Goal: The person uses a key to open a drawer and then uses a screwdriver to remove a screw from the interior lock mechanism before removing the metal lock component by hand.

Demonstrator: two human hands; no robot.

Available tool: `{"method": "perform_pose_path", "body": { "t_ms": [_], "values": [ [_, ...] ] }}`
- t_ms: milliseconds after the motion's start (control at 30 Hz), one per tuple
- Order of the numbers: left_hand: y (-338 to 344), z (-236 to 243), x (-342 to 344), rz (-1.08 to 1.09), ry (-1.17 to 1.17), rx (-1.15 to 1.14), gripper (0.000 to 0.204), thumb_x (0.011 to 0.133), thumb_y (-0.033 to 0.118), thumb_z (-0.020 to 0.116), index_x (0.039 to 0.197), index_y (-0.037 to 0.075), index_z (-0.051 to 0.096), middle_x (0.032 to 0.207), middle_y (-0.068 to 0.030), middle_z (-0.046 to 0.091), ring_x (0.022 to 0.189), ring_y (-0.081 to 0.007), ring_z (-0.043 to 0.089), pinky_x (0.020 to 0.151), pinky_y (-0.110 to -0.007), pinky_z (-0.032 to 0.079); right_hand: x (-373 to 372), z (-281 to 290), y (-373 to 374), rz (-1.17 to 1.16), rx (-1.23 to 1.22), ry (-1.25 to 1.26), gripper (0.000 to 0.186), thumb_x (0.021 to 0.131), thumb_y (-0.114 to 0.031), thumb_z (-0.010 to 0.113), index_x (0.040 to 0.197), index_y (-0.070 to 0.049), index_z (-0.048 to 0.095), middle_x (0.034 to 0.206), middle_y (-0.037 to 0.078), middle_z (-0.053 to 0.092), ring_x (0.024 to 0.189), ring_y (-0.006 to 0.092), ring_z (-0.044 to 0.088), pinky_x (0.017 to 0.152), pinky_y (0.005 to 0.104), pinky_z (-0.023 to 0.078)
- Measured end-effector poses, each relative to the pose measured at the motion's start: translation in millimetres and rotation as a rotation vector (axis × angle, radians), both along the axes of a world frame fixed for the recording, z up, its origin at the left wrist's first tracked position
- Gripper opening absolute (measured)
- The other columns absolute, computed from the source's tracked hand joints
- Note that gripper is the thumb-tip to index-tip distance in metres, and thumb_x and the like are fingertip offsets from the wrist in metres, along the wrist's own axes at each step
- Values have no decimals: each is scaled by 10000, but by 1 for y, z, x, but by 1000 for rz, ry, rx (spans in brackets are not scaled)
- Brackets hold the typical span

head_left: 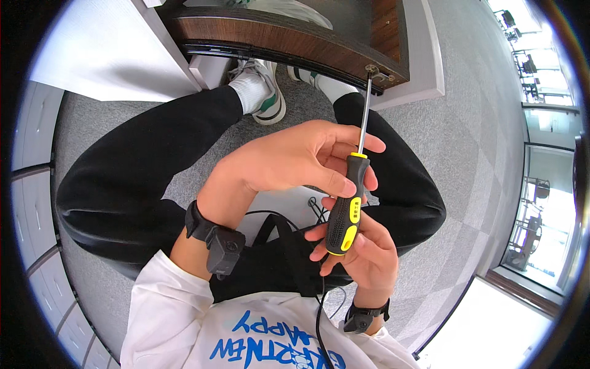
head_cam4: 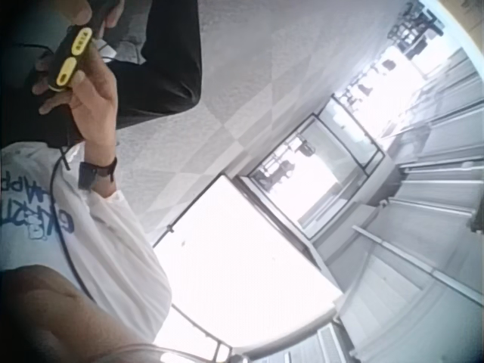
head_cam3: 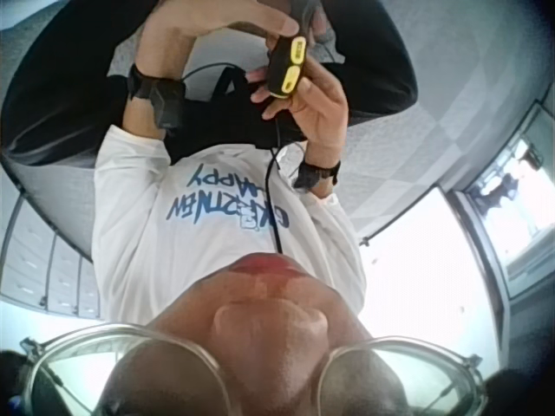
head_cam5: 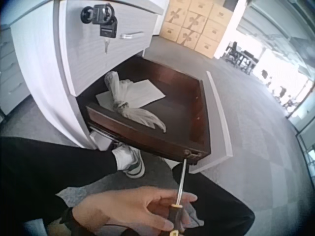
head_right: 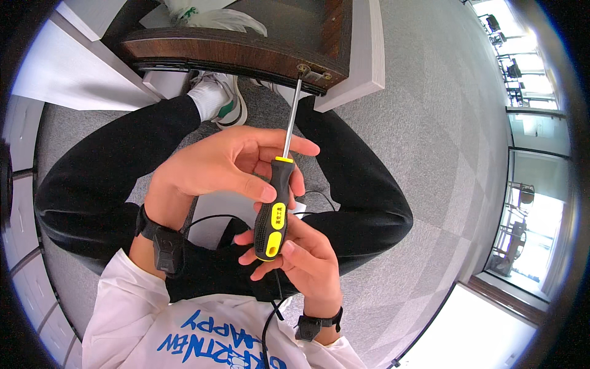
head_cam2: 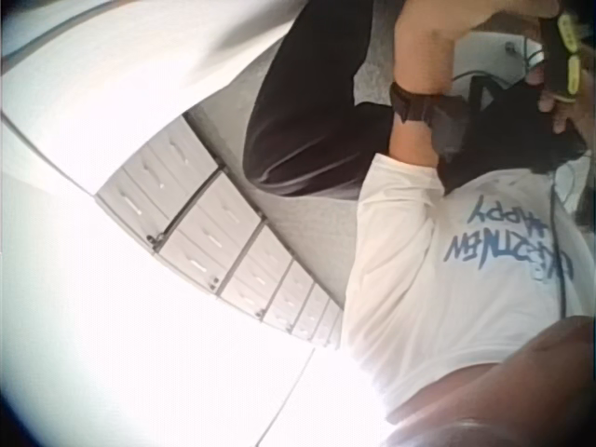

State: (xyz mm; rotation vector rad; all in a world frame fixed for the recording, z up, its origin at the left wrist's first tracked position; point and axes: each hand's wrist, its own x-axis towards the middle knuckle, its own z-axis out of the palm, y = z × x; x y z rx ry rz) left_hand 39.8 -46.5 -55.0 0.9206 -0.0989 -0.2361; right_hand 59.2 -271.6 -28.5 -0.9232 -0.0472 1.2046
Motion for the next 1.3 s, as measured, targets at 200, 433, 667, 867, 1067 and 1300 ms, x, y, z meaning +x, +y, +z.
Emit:
{"method": "perform_pose_path", "body": {
  "t_ms": [200,433,667,867,1067,1300],
  "values": [
    [2,35,-4,-19,174,705,673,781,213,803,1378,38,544,1060,-132,674,889,-170,660,819,-272,529,-7,1,8,-141,-120,-112,512,763,-65,798,1164,58,505,1007,177,653,818,217,709,653,314,617],
    [-1,11,-1,30,60,423,592,834,118,736,1381,11,535,1064,-144,683,848,-140,656,788,-276,532,-15,-3,9,-146,-127,-217,722,838,-340,719,1293,153,451,1073,190,614,848,253,680,629,396,632],
    [-4,0,-1,67,47,58,603,810,131,720,1372,5,540,1016,-127,685,863,-162,667,796,-305,541,-7,4,1,-62,-95,-136,602,893,-251,667,1330,100,450,1093,266,635,859,269,701,731,371,612],
    [-6,34,-7,66,126,722,649,794,254,801,1340,-5,562,869,-59,619,746,-129,596,698,-260,484,-16,7,20,-224,-251,-419,460,755,-30,811,1086,4,493,1023,143,634,874,190,681,681,319,610],
    [-5,12,-4,87,52,461,621,807,221,788,1339,-5,563,926,-78,655,821,-134,637,776,-259,509,-13,6,8,-149,-14,-136,584,965,-247,590,1387,97,380,1207,276,586,981,281,678,744,366,607],
    [-6,0,-2,61,-2,117,592,813,173,753,1346,3,557,1001,-96,677,897,-173,663,840,-276,521,-8,-6,0,-179,44,-111,479,876,-58,668,1282,89,461,1134,248,628,1007,310,683,877,462,584]
  ]
}}
